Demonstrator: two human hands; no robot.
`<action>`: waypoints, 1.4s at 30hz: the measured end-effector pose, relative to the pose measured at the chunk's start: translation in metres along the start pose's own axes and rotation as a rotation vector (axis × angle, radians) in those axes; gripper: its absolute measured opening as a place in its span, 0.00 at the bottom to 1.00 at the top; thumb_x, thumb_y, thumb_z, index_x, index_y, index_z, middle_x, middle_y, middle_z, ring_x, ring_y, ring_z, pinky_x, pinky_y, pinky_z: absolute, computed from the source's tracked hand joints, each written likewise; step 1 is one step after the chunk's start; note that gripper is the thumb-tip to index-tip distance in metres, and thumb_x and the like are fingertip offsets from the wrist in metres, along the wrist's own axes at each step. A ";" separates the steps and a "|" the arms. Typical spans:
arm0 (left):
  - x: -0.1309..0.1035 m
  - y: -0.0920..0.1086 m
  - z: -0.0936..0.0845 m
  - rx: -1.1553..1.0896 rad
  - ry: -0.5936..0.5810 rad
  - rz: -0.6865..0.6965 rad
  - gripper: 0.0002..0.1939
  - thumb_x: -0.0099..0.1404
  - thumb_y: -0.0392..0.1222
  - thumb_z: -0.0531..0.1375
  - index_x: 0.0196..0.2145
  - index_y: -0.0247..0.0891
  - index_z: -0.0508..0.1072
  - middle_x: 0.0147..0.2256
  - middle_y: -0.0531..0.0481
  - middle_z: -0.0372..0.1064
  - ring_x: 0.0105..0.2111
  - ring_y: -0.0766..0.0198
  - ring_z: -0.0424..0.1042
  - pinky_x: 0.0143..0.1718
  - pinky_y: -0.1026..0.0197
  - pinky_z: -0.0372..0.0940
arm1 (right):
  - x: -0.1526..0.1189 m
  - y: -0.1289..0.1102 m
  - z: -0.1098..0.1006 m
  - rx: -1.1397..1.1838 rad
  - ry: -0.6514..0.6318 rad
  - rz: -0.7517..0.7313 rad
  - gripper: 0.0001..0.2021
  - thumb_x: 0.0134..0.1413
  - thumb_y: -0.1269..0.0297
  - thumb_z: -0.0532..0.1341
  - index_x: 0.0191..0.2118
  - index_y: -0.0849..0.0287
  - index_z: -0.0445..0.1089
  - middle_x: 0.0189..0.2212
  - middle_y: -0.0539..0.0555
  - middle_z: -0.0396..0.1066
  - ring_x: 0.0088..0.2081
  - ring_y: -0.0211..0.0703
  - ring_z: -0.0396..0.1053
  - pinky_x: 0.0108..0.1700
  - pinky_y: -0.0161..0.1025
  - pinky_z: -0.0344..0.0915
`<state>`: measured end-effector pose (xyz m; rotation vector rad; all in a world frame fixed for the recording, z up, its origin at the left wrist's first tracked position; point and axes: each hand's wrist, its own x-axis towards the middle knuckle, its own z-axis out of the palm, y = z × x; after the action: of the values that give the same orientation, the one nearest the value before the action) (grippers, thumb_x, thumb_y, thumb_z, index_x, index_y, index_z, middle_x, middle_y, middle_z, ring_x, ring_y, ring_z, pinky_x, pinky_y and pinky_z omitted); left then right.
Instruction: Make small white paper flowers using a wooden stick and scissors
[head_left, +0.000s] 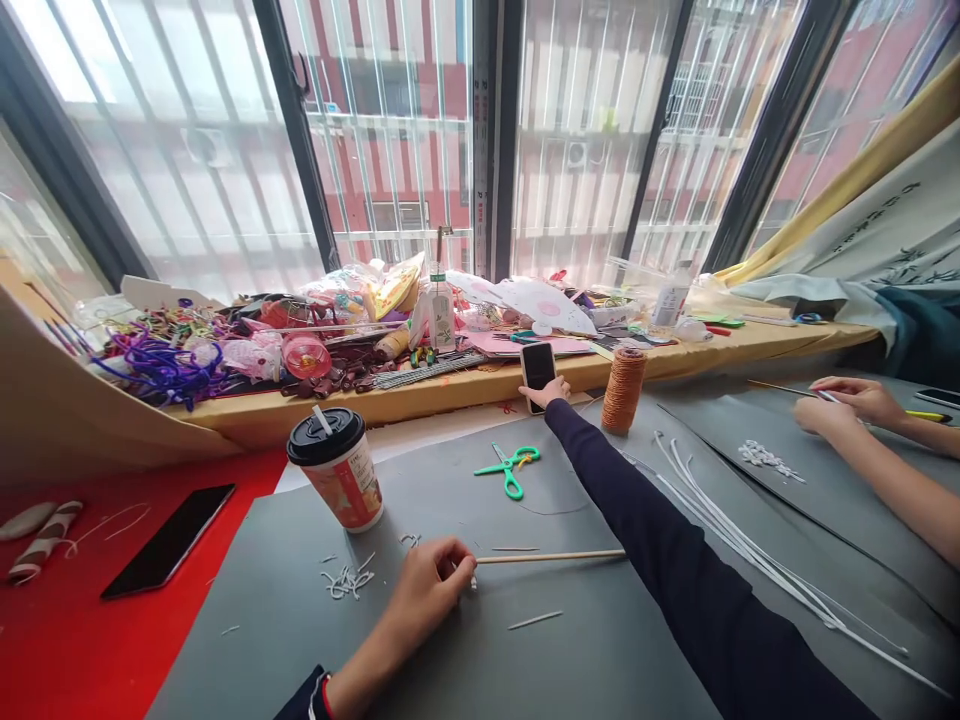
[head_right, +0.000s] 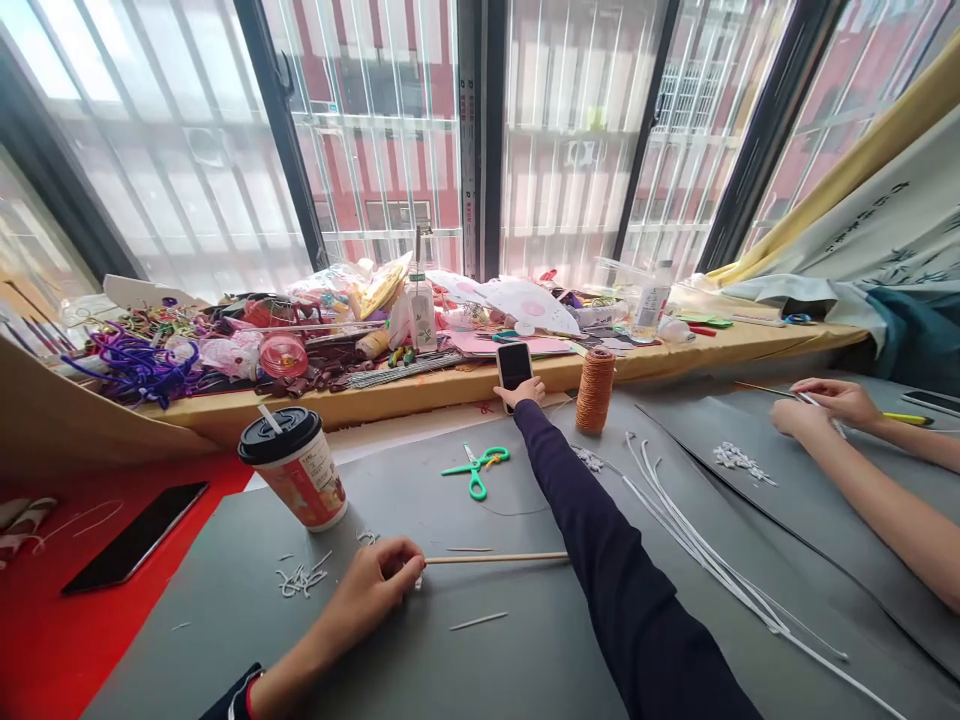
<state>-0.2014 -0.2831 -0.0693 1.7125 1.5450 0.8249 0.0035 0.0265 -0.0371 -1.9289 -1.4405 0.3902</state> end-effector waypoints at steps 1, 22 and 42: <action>0.000 0.000 0.000 -0.003 0.003 -0.004 0.14 0.57 0.47 0.51 0.27 0.34 0.70 0.19 0.53 0.63 0.19 0.69 0.62 0.21 0.67 0.55 | 0.004 -0.001 0.006 0.011 0.034 0.029 0.52 0.33 0.48 0.64 0.58 0.74 0.39 0.54 0.74 0.47 0.57 0.59 0.47 0.56 0.47 0.47; 0.009 -0.001 0.004 -0.107 0.013 -0.045 0.16 0.58 0.51 0.52 0.27 0.34 0.69 0.19 0.54 0.62 0.18 0.69 0.61 0.21 0.67 0.55 | -0.041 -0.016 -0.014 0.034 -0.055 -0.107 0.39 0.42 0.60 0.61 0.57 0.72 0.45 0.52 0.73 0.50 0.52 0.58 0.54 0.51 0.50 0.51; 0.011 0.006 0.019 0.002 0.203 0.167 0.16 0.60 0.50 0.50 0.32 0.36 0.71 0.24 0.51 0.69 0.23 0.66 0.67 0.27 0.64 0.60 | -0.249 0.064 -0.060 -0.295 -0.287 -1.188 0.15 0.59 0.61 0.48 0.50 0.49 0.61 0.35 0.50 0.72 0.32 0.37 0.69 0.26 0.32 0.51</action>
<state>-0.1816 -0.2737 -0.0750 1.8241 1.5472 1.1119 0.0009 -0.2343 -0.0768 -0.9009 -2.6161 -0.1311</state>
